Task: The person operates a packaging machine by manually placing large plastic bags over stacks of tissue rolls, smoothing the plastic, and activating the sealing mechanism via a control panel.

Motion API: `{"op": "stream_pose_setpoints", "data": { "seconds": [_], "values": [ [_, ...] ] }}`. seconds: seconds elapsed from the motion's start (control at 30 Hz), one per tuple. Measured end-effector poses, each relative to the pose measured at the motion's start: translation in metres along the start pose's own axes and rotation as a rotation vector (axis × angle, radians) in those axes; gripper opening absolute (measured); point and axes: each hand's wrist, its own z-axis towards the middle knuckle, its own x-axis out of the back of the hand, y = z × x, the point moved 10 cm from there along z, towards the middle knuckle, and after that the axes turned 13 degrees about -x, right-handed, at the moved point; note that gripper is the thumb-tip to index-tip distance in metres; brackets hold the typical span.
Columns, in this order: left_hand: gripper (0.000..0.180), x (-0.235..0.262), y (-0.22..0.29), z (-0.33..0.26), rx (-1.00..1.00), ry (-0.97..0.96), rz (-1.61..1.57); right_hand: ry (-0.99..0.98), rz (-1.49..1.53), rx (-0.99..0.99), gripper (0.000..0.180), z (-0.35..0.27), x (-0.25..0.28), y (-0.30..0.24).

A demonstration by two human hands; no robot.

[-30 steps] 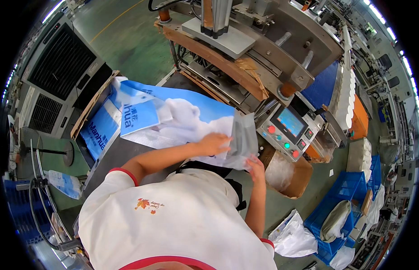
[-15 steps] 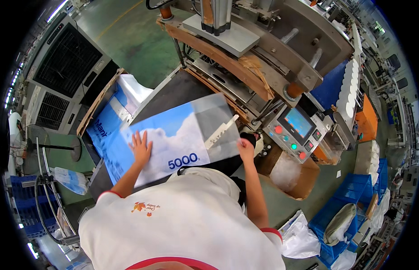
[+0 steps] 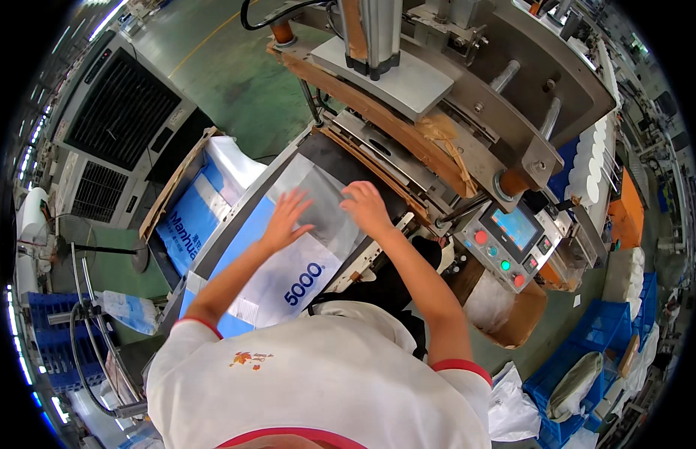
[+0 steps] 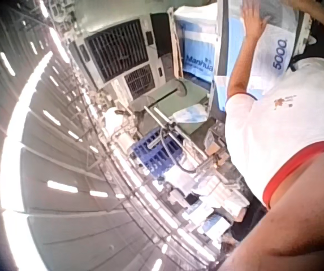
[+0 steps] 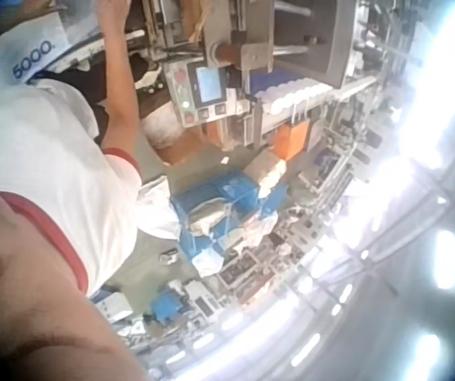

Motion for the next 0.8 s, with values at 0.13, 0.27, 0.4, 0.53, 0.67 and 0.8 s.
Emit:
{"op": "stream_pose_setpoints", "data": {
  "seconds": [0.13,0.27,0.4,0.53,0.67,0.8],
  "values": [
    [0.051,-0.050,-0.014,0.094,-0.482,-0.559,-0.246,-0.371,0.255,-0.195,0.013,0.005,0.006,-0.004],
    [0.058,-0.073,-0.129,0.106,-0.447,-0.847,0.002,-0.624,0.760,-0.573,0.016,-0.031,0.026,0.052],
    [0.055,-0.052,-0.186,0.136,-0.129,-0.874,-0.183,-0.602,0.987,-0.802,0.018,-0.080,0.028,0.119],
    [0.044,-0.042,-0.222,0.169,0.004,-0.776,-0.184,-0.247,0.920,-0.864,0.020,-0.090,0.026,0.181],
    [0.032,-0.068,-0.286,0.164,0.192,-0.759,-0.274,0.186,1.086,-0.925,0.022,-0.081,0.023,0.225],
    [0.030,-0.076,-0.300,0.198,0.241,-0.673,-0.478,0.745,0.885,-1.019,0.019,-0.104,0.036,0.302]
  ]
}}
